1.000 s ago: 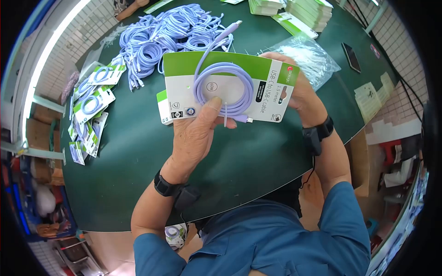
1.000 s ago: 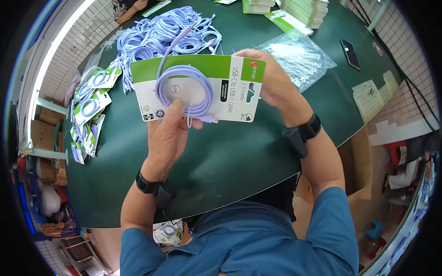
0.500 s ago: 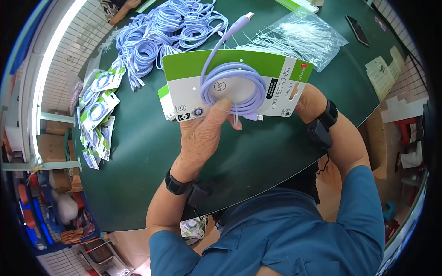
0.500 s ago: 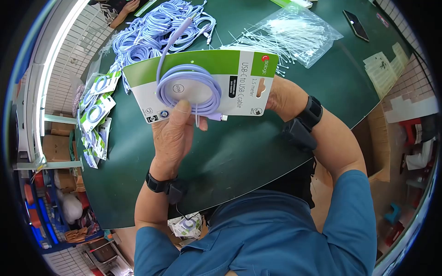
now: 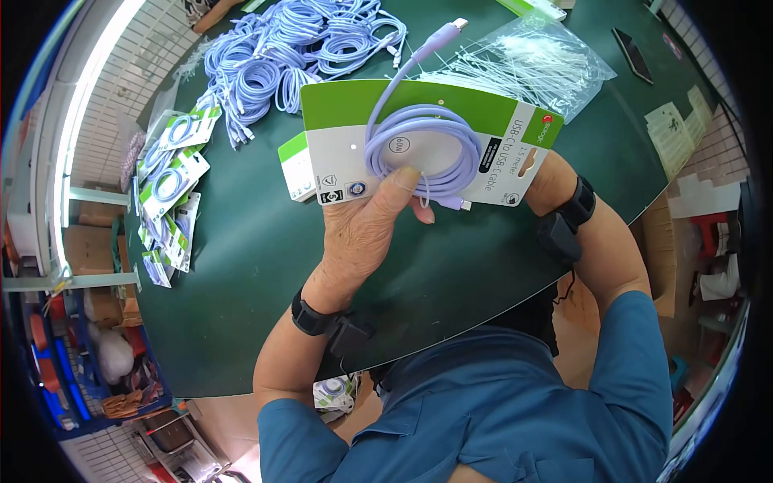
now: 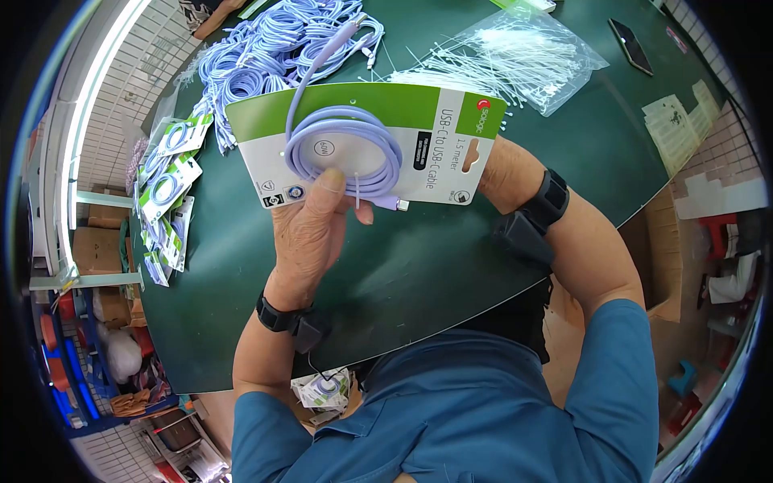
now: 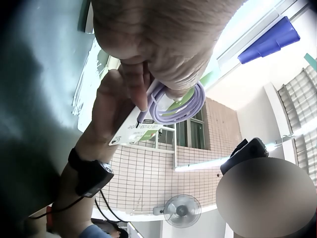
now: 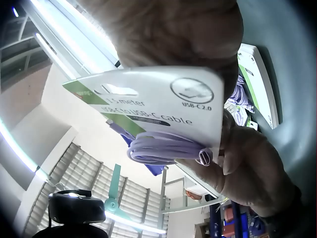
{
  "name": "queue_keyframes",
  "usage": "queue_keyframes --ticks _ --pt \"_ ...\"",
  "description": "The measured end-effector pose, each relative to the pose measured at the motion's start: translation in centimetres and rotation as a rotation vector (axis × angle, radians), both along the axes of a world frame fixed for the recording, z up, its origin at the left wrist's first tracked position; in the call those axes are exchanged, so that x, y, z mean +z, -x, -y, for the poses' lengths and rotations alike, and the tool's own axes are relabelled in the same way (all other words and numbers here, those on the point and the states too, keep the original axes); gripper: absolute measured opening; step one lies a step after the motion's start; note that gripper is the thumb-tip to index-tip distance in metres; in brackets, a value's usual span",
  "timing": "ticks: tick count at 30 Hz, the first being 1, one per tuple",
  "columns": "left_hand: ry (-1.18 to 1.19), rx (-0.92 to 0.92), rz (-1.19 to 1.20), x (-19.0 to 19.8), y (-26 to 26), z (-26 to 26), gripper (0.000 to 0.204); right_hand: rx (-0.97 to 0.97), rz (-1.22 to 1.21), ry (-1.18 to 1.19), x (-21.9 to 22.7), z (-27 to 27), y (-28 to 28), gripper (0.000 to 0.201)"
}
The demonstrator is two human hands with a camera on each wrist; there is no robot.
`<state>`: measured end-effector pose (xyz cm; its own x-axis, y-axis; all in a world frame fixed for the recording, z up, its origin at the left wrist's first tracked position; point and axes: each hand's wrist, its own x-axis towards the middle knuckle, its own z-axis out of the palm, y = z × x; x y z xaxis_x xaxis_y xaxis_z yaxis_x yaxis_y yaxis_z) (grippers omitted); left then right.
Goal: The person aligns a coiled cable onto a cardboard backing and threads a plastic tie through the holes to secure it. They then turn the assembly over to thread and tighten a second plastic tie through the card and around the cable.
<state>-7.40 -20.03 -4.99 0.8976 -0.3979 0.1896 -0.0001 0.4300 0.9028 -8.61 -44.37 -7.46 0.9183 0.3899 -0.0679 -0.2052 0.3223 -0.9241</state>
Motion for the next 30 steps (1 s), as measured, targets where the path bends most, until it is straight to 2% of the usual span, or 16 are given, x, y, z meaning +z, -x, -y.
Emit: queue_keyframes --ticks 3,4,7,12,15,20,23,25,28,30 --pt "0.010 0.013 -0.012 -0.1 0.2 0.4 0.044 -0.067 0.596 0.225 -1.3 -0.2 -0.4 0.038" --pt "0.019 0.016 -0.019 -0.2 0.2 0.5 0.045 -0.063 0.593 0.235 -0.9 -0.1 -0.3 0.038" --pt "0.042 0.023 -0.042 -0.3 0.1 0.5 0.045 0.001 0.077 0.320 0.6 -0.1 0.1 0.041" --pt "0.047 0.012 -0.100 -0.3 0.0 0.3 0.043 0.041 0.265 0.234 -1.3 -0.3 -0.4 0.045" --pt "0.043 0.009 -0.131 -0.5 0.1 0.2 0.042 0.007 0.011 0.098 -0.9 -1.1 -0.3 0.044" --pt "-0.027 0.044 -0.137 -0.3 0.2 0.3 0.041 0.041 0.187 0.245 -0.9 -2.0 -1.8 0.042" --pt "-0.034 0.065 -0.145 0.3 0.4 0.6 0.041 0.013 0.096 -0.134 -1.1 -3.5 -4.6 0.027" --pt "-0.045 0.097 -0.235 0.5 0.7 0.6 0.042 0.058 -0.022 -0.160 -0.2 -4.3 -5.7 0.022" --pt "-0.097 0.123 -0.275 0.7 0.8 0.5 0.045 0.057 0.032 -0.039 -1.0 -4.8 -6.4 0.021" --pt "-0.082 0.121 -0.267 0.3 0.8 0.4 0.045 0.014 0.157 -0.139 -0.9 -4.7 -6.1 0.020"
